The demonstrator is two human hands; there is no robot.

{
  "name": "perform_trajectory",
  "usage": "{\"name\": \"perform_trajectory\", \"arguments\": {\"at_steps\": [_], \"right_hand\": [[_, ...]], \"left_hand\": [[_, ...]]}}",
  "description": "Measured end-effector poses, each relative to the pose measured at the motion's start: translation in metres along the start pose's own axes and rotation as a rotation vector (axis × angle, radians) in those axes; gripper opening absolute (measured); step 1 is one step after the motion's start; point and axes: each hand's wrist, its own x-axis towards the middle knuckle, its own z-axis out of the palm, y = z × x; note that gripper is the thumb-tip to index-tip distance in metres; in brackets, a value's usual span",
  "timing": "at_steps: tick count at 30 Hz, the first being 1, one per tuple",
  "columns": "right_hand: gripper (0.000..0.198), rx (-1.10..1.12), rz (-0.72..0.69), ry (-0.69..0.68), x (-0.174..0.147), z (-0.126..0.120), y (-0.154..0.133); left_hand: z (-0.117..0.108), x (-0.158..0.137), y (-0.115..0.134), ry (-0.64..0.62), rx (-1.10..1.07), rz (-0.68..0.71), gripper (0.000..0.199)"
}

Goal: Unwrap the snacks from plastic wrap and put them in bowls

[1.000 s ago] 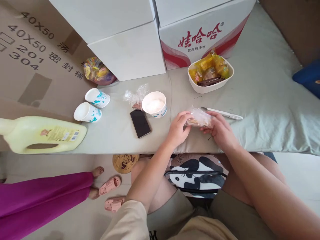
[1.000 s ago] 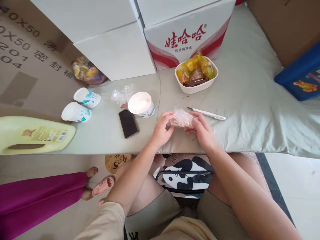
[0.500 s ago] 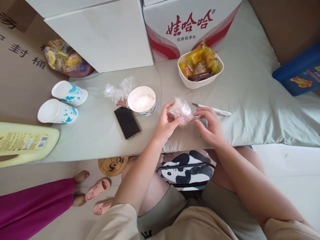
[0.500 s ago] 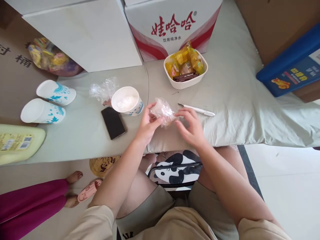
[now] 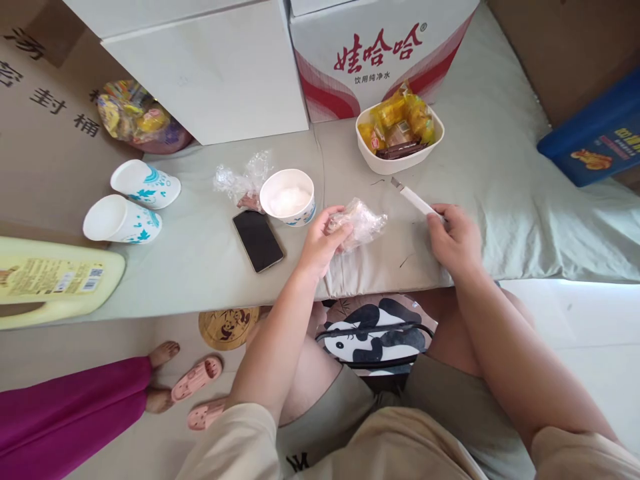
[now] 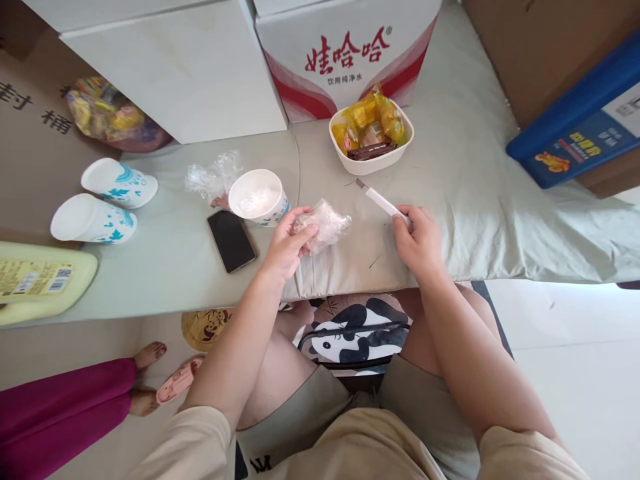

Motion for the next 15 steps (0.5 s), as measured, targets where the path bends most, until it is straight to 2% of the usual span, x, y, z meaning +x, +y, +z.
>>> {"name": "perform_trajectory", "arguments": {"at_steps": [4,7,10,15], "right_hand": [[0.030,0.175,0.071,-0.089,-0.004,0.000,-0.013],[0.026,0.246,0.053,-0.112,-0.008,0.004,-0.017],[0.023,0.242,0.001,-0.134,-0.011,0.006,-0.020],[0.030,0.225,-0.024,-0.250,-0.015,0.004,-0.028]], "left_hand": [[-0.004,-0.001,-0.004,0.120,0.167,0.095,0.052],[-0.007,-0.001,-0.005,0.163,0.328,0.179,0.048],[-0.008,0.001,-0.005,0.161,0.414,0.224,0.053],[-0.006,0.003,-0.004,0.064,0.546,0.296,0.079]]}}
